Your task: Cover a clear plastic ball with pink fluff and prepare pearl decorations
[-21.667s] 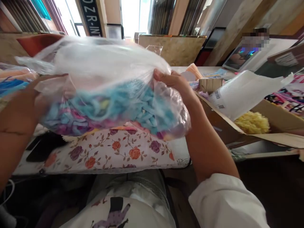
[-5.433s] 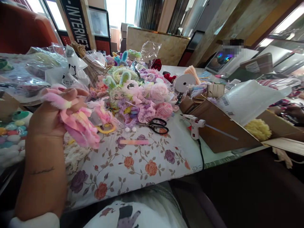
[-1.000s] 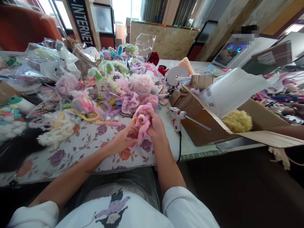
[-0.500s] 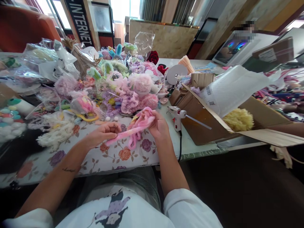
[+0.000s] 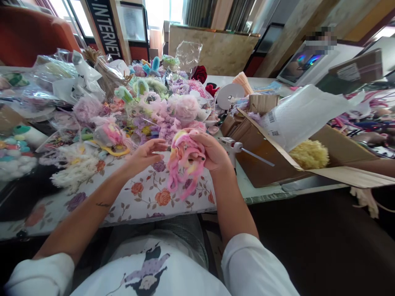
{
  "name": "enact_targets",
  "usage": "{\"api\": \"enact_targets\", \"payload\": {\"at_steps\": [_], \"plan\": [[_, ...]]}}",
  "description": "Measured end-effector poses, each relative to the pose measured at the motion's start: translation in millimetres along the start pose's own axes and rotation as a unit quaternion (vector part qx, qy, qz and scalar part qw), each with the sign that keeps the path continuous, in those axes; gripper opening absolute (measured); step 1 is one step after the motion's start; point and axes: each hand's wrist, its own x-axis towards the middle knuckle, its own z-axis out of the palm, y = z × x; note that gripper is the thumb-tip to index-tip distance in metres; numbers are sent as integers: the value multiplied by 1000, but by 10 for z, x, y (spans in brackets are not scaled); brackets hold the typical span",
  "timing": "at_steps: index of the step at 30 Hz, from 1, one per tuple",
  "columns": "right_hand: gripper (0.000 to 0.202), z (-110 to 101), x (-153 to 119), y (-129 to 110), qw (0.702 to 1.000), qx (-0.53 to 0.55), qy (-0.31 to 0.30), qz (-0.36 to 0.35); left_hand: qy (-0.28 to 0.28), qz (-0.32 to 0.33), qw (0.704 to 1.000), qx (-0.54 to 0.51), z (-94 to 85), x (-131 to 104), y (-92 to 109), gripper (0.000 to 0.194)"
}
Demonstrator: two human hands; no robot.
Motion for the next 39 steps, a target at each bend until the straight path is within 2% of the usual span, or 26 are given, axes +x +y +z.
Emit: {"api": "enact_targets", "payload": {"at_steps": [3, 5, 7, 11, 17, 20, 25, 28, 30, 32, 34, 37, 38, 39], "plan": [[21, 95, 1, -160, 999, -32, -15, -16, -50, 20, 999, -5, 134, 157, 2, 59], [21, 125, -6, -255, 998, -54, -17, -29, -72, -6, 997, -19, 175, 177, 13, 44], [21, 108, -19, -317, 996, -77, -12, -44, -60, -31, 997, -32, 143, 122, 42, 25], [21, -43, -33, -304, 991, -122, 10, -57, -18, -61, 992, -106, -131, -123, 125, 23], [28, -238, 89, -27, 987, -161, 4, -18, 37, -128, 978, -162, -563, -468, 165, 31], [33, -282, 178, 122, 984, -179, 14, 4, 46, -146, 977, -149, -706, -605, 114, 31], [41, -388, 233, 297, 976, -216, -1, 27, 14, -180, 977, -110, -956, -826, -31, 33], [43, -435, 228, 336, 958, -285, 5, 35, 43, -164, 976, -135, -1055, -906, -78, 27], [40, -438, 224, 337, 927, -374, 23, 21, 70, -128, 974, -171, -1082, -936, -103, 18], [33, -421, 219, 334, 868, -493, 57, -18, 81, -95, 971, -202, -1084, -959, -142, 12], [25, -391, 211, 343, 772, -625, 101, -57, 74, -78, 968, -228, -1066, -981, -201, 15], [20, -352, 204, 412, 604, -775, 165, -79, 53, -71, 961, -262, -1009, -1009, -297, 26], [22, -344, 207, 450, 564, -802, 181, -82, 47, -70, 959, -269, -985, -1015, -321, 29], [23, -338, 211, 494, 535, -817, 194, -86, 40, -70, 958, -274, -961, -1018, -337, 30]]}}
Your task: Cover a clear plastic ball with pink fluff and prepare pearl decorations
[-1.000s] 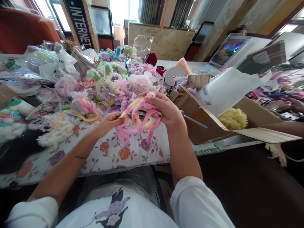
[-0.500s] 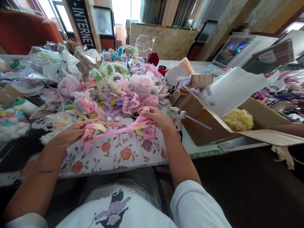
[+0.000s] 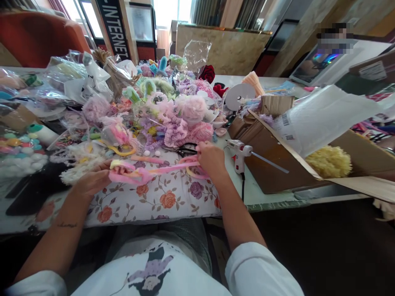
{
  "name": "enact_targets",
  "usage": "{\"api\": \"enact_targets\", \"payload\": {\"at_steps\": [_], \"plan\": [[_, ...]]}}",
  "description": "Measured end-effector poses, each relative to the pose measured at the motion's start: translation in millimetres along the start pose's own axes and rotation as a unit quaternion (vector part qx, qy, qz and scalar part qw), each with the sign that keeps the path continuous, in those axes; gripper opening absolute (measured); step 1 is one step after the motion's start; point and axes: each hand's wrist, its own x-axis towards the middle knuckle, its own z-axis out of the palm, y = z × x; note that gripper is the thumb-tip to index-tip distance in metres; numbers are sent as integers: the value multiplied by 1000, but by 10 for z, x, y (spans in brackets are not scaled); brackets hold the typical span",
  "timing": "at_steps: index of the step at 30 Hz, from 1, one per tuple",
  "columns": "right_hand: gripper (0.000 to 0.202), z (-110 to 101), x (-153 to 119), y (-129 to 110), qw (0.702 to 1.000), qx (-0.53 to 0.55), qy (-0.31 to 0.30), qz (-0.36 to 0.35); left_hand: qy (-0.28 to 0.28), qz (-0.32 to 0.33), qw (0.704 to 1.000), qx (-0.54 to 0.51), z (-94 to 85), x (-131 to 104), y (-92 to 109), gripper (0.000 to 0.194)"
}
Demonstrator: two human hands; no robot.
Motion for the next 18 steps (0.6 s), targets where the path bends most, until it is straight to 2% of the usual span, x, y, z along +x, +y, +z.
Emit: {"api": "enact_targets", "payload": {"at_steps": [3, 5, 7, 10, 12, 13, 14, 16, 18], "plan": [[26, 106, -49, -92, 999, -10, 47, 2, -7, -7, 1000, 1, 58, 4, -38, 27], [27, 137, -100, -198, 996, 48, 75, -15, 4, -19, 1000, 3, 98, 11, -41, 25], [28, 123, -178, -350, 985, 141, 78, -65, 22, -33, 999, 0, 126, 20, -44, 26], [43, 67, -327, -646, 954, 236, 10, -185, 53, -39, 998, -12, 144, 35, -63, 27], [64, 59, -414, -846, 939, 231, -54, -248, 62, -39, 997, -14, 152, 42, -76, 23], [68, 72, -446, -934, 935, 217, -80, -267, 62, -41, 997, -14, 157, 44, -81, 21], [62, 93, -471, -1007, 934, 202, -100, -277, 60, -42, 997, -15, 161, 44, -84, 20], [35, 149, -497, -1101, 937, 182, -122, -273, 61, -39, 997, -23, 168, 41, -85, 20], [16, 192, -506, -1112, 941, 179, -129, -257, 76, -27, 996, -39, 166, 32, -81, 20]]}}
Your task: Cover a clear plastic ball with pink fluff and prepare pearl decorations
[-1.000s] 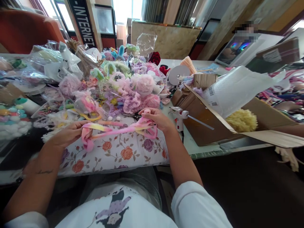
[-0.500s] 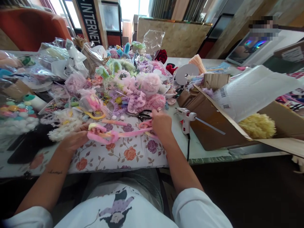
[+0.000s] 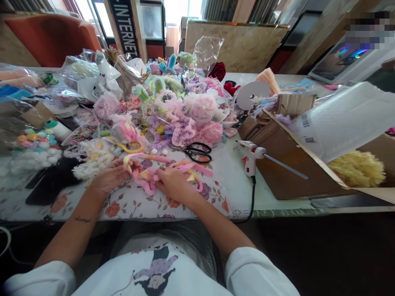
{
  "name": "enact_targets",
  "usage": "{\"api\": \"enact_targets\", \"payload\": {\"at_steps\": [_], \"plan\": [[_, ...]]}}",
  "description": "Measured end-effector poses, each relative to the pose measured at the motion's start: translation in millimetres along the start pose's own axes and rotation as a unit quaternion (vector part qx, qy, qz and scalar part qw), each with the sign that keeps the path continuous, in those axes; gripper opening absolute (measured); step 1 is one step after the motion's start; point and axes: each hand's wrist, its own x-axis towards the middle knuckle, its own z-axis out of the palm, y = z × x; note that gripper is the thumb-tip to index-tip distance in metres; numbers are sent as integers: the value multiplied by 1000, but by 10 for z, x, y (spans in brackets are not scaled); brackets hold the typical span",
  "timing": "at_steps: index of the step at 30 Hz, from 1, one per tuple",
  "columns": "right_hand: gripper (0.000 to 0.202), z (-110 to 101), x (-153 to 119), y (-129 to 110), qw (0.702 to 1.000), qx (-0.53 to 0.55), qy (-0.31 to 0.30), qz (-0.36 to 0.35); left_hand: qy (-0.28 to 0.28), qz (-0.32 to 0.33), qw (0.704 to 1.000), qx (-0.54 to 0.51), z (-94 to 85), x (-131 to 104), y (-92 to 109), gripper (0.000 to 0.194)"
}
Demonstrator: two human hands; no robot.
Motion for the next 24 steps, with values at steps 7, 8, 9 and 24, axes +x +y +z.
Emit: {"api": "enact_targets", "payload": {"at_steps": [7, 8, 9, 24], "plan": [[13, -171, -232, 377, 990, 76, 63, 97, 26, 31, 998, -49, -83, -66, 64, 7], [12, -206, -270, 454, 986, 95, 77, 109, 24, 31, 998, -49, -95, -76, 77, 4], [11, -237, -302, 529, 982, 110, 92, 120, 20, 31, 998, -45, -107, -85, 88, 3], [32, -394, -371, 829, 979, 113, 109, 134, 42, 46, 911, 408, 0, -69, 75, 26]]}}
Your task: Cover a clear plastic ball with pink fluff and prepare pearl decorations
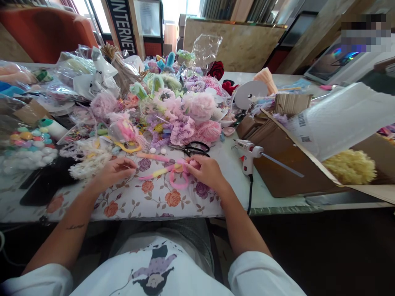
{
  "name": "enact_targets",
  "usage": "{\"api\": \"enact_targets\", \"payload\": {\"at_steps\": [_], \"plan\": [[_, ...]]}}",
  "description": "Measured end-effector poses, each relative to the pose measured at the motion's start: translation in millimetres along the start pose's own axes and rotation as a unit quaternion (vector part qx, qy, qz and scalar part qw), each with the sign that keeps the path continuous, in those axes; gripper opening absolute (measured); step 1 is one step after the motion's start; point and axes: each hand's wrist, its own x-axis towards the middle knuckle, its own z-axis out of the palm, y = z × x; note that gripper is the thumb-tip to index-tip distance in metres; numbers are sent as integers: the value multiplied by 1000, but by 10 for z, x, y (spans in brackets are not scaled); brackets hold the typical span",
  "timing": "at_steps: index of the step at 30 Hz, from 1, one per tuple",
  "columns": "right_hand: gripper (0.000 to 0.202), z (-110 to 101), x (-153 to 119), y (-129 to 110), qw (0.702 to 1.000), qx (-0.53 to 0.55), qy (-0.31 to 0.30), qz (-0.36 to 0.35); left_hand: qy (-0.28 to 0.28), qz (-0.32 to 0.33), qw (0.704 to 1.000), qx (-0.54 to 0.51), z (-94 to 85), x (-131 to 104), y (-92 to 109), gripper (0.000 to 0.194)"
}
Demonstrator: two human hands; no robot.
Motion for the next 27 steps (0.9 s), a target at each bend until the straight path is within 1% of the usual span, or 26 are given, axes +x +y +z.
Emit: {"api": "enact_targets", "payload": {"at_steps": [2, 3, 5, 7, 9, 11, 14, 15, 17, 18, 20, 22, 23, 25, 27], "plan": [[39, 22, -9, -11, 1000, 6, -21, -19, -34, 38, 995, 83, 188, 21, 66, 33], [43, 33, -18, -13, 999, 4, -35, -28, -47, 57, 991, 115, 277, 35, 90, 33], [55, 55, -44, -9, 997, -17, -65, -34, -52, 81, 984, 152, 406, 65, 117, 23], [58, 73, -71, 14, 995, -44, -81, -30, -37, 88, 983, 154, 431, 88, 124, 15], [51, 80, -89, 58, 995, -54, -78, -29, -18, 79, 987, 142, 333, 88, 120, 16], [47, 72, -93, 114, 996, -61, -61, -26, -18, 50, 989, 140, 132, 56, 107, 18], [44, 42, -75, 180, 994, -101, -38, -13, -70, -18, 984, 162, -247, -34, 74, 19], [43, 30, -64, 189, 993, -114, -31, -7, -78, -33, 982, 167, -363, -66, 63, 18], [43, 7, -38, 185, 992, -123, -15, 4, -78, -47, 980, 176, -546, -116, 45, 16], [44, -3, -26, 175, 993, -120, -4, 9, -73, -51, 980, 179, -607, -130, 41, 15], [45, -21, -5, 144, 994, -110, 18, 16, -67, -54, 979, 187, -666, -136, 42, 13], [45, -38, 6, 113, 994, -102, 41, 17, -59, -50, 976, 202, -652, -118, 55, 12], [44, -46, 7, 101, 993, -102, 53, 16, -43, -43, 975, 214, -624, -103, 65, 11], [43, -64, 7, 87, 991, -105, 78, 6, 18, -19, 970, 242, -531, -68, 97, 10], [41, -81, 12, 78, 987, -117, 112, -10, 81, 18, 962, 260, -389, -27, 147, 11]]}}
